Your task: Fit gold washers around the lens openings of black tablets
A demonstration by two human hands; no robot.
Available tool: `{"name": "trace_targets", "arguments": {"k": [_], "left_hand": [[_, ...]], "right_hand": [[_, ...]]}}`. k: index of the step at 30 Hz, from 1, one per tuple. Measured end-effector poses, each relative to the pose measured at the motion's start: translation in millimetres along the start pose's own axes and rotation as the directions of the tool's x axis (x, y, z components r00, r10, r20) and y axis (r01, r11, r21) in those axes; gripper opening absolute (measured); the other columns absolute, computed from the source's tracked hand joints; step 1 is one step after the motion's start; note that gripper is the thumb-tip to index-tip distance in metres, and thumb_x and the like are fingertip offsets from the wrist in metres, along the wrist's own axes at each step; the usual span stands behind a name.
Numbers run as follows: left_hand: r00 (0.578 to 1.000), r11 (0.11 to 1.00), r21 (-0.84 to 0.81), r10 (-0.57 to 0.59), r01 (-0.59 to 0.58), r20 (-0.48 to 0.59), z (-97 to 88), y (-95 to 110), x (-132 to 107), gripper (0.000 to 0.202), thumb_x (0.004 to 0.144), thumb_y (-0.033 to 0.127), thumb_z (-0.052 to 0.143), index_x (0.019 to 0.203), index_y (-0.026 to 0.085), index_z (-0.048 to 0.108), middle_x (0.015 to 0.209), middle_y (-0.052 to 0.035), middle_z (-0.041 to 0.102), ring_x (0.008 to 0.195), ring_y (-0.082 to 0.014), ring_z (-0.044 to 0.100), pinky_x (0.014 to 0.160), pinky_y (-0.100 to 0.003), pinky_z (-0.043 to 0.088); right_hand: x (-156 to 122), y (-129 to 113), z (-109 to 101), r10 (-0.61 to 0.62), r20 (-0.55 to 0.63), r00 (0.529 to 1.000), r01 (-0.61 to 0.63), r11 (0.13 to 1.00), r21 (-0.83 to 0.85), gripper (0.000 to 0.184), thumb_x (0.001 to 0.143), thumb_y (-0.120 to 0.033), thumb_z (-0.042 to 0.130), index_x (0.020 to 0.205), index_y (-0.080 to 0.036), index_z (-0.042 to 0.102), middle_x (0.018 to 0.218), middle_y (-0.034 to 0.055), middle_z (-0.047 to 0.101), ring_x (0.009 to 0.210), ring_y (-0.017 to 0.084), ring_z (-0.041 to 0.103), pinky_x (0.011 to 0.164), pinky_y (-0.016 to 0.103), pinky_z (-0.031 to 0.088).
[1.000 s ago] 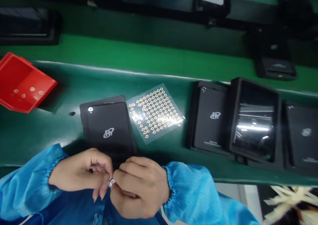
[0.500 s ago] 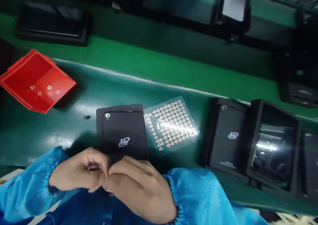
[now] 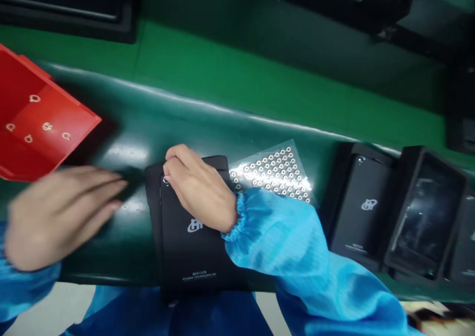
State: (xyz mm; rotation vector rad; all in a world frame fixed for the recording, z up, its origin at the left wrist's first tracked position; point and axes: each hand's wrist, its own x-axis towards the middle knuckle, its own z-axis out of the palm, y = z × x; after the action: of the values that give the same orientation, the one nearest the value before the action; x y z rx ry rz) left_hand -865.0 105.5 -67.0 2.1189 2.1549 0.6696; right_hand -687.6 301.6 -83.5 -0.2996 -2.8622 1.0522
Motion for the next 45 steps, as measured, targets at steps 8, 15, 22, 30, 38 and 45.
{"name": "trace_targets", "arguments": {"k": [8, 15, 22, 30, 38, 45], "left_hand": [[0.976, 0.982, 0.084, 0.155, -0.169, 0.154, 48.3, 28, 19, 0.038, 0.096, 0.032, 0.049, 0.127, 0.012, 0.056, 0.139, -0.0131, 0.053, 0.126, -0.0290, 0.053, 0.103, -0.044, 0.041], [0.975, 0.983, 0.071, 0.156, -0.168, 0.156, 51.1, 25, 16, 0.040, 0.095, 0.032, 0.051, 0.129, 0.012, 0.053, 0.140, -0.0129, 0.051, 0.127, -0.0293, 0.052, 0.103, -0.046, 0.039], [0.975, 0.986, 0.050, 0.152, -0.162, 0.163, 51.5, 25, 17, 0.040, 0.095, 0.033, 0.050, 0.129, 0.012, 0.053, 0.141, -0.0113, 0.051, 0.127, -0.0297, 0.051, 0.104, -0.047, 0.038], [0.976, 0.989, 0.039, 0.134, -0.143, 0.174, 52.9, 26, 15, 0.043, 0.096, 0.038, 0.047, 0.130, 0.012, 0.053, 0.142, -0.0118, 0.050, 0.130, -0.0294, 0.048, 0.112, -0.048, 0.031], [0.984, 0.995, -0.002, 0.096, -0.097, 0.151, 53.5, 27, 17, 0.039, 0.097, 0.031, 0.045, 0.126, 0.007, 0.054, 0.135, -0.0151, 0.057, 0.129, -0.0270, 0.050, 0.121, -0.050, 0.005], [0.979, 0.990, 0.137, 0.001, -0.030, 0.206, 52.4, 44, 24, 0.047, 0.089, 0.002, 0.041, 0.133, 0.016, 0.052, 0.135, -0.0090, 0.058, 0.122, -0.0244, 0.056, 0.120, -0.052, 0.003]], "right_hand": [[1, -4, 0, 0.004, 0.015, 1.000, -0.003, 0.993, -0.114, 0.017, 0.097, -0.013, 0.039, 0.091, -0.017, 0.054, 0.107, 0.0107, 0.057, 0.091, 0.021, 0.058, 0.072, 0.033, 0.051], [2, -3, -2, 0.025, 0.034, 0.999, -0.024, 0.999, -0.034, 0.018, 0.097, -0.013, 0.039, 0.088, -0.016, 0.054, 0.105, 0.0109, 0.058, 0.092, 0.021, 0.057, 0.075, 0.033, 0.050], [4, -5, -6, 0.045, 0.064, 0.997, -0.043, 0.999, -0.021, 0.018, 0.097, -0.012, 0.039, 0.087, -0.015, 0.053, 0.105, 0.0116, 0.058, 0.091, 0.020, 0.057, 0.075, 0.035, 0.050], [4, -6, -1, 0.034, 0.042, 0.999, -0.030, 0.996, -0.085, 0.018, 0.096, -0.010, 0.041, 0.086, -0.015, 0.055, 0.105, 0.0120, 0.058, 0.093, 0.022, 0.058, 0.076, 0.035, 0.052], [-24, -11, 7, 0.050, -0.186, 0.981, -0.048, 0.999, 0.015, 0.035, 0.092, -0.002, 0.045, 0.126, -0.011, 0.049, 0.122, 0.0154, 0.055, 0.116, 0.024, 0.054, 0.098, 0.037, 0.049], [-92, -26, 32, 0.206, -0.245, 0.947, -0.150, 0.962, 0.230, 0.042, 0.086, -0.003, 0.051, 0.126, -0.017, 0.049, 0.127, 0.0119, 0.049, 0.127, 0.026, 0.044, 0.105, 0.043, 0.044]]}}
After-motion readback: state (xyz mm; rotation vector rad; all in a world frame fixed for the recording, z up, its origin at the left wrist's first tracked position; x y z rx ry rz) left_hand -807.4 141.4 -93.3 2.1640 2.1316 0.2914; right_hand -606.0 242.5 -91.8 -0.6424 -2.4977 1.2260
